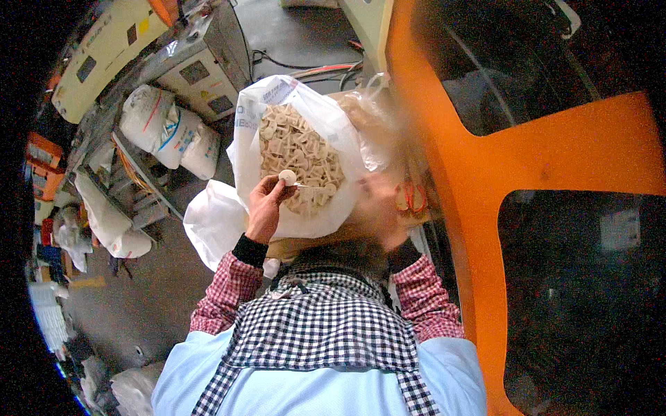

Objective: The person repeatedly picks small white plastic components from a bag, separates them, and inserts them into a machine. They then close the machine door and continue the cycle of picking and inserting parts.

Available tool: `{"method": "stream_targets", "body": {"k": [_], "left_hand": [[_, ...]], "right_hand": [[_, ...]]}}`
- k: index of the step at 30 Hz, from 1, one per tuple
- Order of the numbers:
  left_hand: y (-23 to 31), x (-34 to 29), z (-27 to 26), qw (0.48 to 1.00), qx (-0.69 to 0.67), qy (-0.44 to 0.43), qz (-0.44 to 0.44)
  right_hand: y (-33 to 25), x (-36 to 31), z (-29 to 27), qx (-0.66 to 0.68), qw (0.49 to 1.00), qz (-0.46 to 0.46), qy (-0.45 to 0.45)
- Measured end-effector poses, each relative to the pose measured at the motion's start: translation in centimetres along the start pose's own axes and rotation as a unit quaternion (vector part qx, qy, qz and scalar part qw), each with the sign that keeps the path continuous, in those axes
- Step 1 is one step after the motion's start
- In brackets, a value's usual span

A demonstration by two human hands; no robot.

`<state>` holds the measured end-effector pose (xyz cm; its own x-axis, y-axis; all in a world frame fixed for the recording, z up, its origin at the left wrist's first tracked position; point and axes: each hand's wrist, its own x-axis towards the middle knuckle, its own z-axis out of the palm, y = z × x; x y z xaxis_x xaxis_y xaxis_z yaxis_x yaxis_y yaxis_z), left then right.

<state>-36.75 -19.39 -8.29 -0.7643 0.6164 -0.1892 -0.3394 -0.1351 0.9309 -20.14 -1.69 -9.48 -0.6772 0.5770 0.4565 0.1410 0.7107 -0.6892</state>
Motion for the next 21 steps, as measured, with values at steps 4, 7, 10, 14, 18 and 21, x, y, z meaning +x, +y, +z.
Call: {"method": "stream_targets", "body": {"k": [4, 7, 10, 14, 18, 21], "left_hand": [[2.3, -2.9, 1.4, 0.996, -0.027, -0.071, 0.048], [3.3, -4.8, 1.1, 0.989, -0.095, -0.111, -0.006], [3.5, -5.2, 0.2, 0.993, 0.049, -0.095, -0.047], [2.4, -5.0, 0.0, 0.950, 0.252, -0.178, -0.052], [2.1, -5.8, 0.6, 0.960, 0.227, -0.155, -0.054], [3.3, -7.7, 1.7, 0.960, 0.179, -0.171, -0.134]], "right_hand": [[-2.3, 0.4, 3.1, 0.087, 0.990, -0.036, -0.109], [-3.1, 1.5, 2.8, 0.058, 0.990, -0.120, -0.049], [-3.9, 1.7, 1.8, -0.021, 0.977, -0.214, -0.013], [-4.8, 0.9, 1.7, -0.083, 0.951, -0.291, -0.067], [-4.6, -0.2, 1.8, -0.044, 0.945, -0.319, -0.054], [-4.4, -0.4, 1.0, -0.090, 0.951, -0.295, -0.030]]}}
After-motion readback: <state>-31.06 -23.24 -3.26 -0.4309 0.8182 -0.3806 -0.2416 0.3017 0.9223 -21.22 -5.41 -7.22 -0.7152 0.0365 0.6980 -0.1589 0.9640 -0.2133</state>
